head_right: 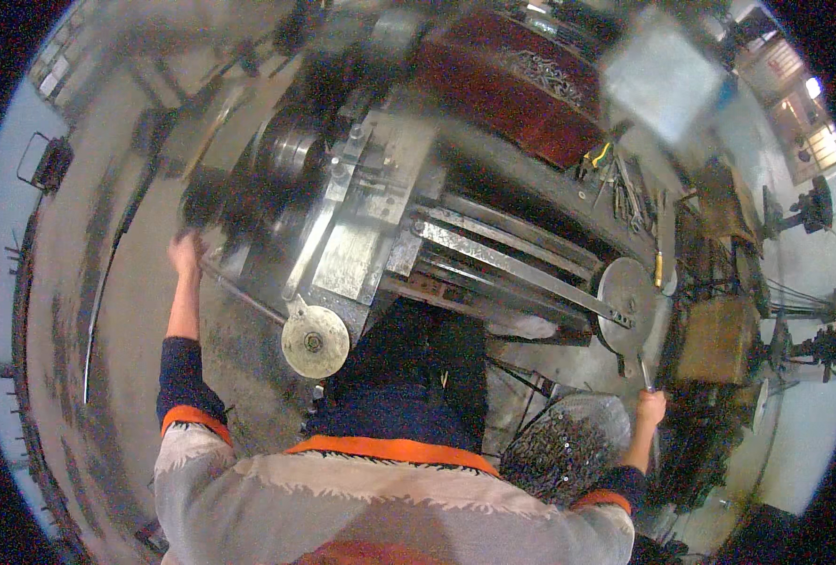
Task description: The person operates a metal lathe to machine small cylindrical metal parts. They repeatedly insert a metal rod into the chuck, engage the machine, and remove the finished part, placing it into a collection bin.
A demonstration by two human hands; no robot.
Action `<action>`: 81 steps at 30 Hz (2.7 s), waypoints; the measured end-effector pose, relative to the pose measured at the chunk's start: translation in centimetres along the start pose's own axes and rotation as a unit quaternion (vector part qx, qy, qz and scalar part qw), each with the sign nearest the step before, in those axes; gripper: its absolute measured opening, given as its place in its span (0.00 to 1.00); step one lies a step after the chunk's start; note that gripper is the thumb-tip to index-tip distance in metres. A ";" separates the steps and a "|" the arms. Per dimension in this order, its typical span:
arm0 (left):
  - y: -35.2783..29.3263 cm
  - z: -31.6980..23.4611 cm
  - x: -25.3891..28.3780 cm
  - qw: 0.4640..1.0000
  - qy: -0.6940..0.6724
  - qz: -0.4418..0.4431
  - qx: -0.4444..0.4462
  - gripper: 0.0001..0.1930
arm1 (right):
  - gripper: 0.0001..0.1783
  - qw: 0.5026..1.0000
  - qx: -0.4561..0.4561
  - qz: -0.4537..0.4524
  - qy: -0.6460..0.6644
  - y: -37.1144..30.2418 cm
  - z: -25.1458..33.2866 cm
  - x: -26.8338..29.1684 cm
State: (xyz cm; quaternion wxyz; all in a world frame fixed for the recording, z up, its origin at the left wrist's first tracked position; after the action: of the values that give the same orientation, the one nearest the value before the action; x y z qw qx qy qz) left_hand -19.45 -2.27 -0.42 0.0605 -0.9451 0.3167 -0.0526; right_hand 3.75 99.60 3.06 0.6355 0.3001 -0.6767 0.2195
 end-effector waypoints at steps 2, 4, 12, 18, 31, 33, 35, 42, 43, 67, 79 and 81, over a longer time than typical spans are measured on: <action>-0.7 -1.7 -2.8 0.998 -0.028 0.050 -0.034 0.14 | 0.22 0.999 -0.020 0.023 0.033 -4.4 3.0 1.9; -0.5 -2.2 -3.3 0.998 -0.012 0.058 -0.008 0.12 | 0.19 0.996 -0.005 -0.083 -0.033 -6.5 2.1 0.3; 0.1 -1.8 -3.0 0.998 -0.004 0.062 -0.030 0.12 | 0.24 0.988 -0.133 0.071 0.034 -11.0 7.2 4.7; 0.4 -1.2 -2.5 0.998 0.044 0.037 -0.021 0.12 | 0.23 0.994 -0.093 0.039 0.038 -7.3 3.4 2.0; -1.4 -2.8 -2.1 0.988 0.088 0.117 0.041 0.20 | 0.23 0.994 -0.060 0.045 -0.079 4.9 4.0 3.5; -0.5 -2.2 -0.6 0.982 0.009 0.171 0.086 0.22 | 0.29 0.995 -0.022 -0.047 -0.084 3.6 3.4 2.2; 2.0 -0.2 1.2 0.980 -0.062 0.163 0.097 0.22 | 0.41 0.984 0.031 -0.127 -0.118 1.7 0.4 -0.9; 4.8 8.2 3.9 0.813 0.528 0.134 -0.208 0.19 | 0.37 0.992 0.031 -0.049 0.108 -8.9 7.5 -1.2; 4.8 8.7 3.0 0.787 0.560 0.158 -0.202 0.18 | 0.35 0.990 0.038 -0.041 0.127 -9.7 8.1 -0.9; 2.8 2.3 4.8 0.775 0.550 0.231 -0.206 0.19 | 0.24 0.775 0.520 0.022 0.358 -12.8 46.0 25.2; -2.1 -11.0 19.8 0.722 0.651 -0.102 -0.212 0.26 | 0.14 0.709 0.699 0.054 0.074 -25.5 68.3 27.6; -6.0 -10.8 17.7 0.732 0.646 -0.097 -0.190 0.27 | 0.14 0.713 0.695 0.067 0.069 -25.7 68.2 27.5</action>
State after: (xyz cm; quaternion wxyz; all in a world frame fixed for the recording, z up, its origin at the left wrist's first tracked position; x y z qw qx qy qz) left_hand -3.35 -9.11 12.17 -0.3453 -0.7006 0.1889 -0.5952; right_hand -28.65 31.28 21.66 0.2767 0.5948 -0.3058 0.6900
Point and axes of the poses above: each hand's wrist, its own y-axis towards the middle knuckle, its own x-axis out of the back of the hand, z = x × y, the point moved 3 cm from there along y, towards the middle knuckle, and after that the axes turned 2 degrees about z, right-handed, at the moved point
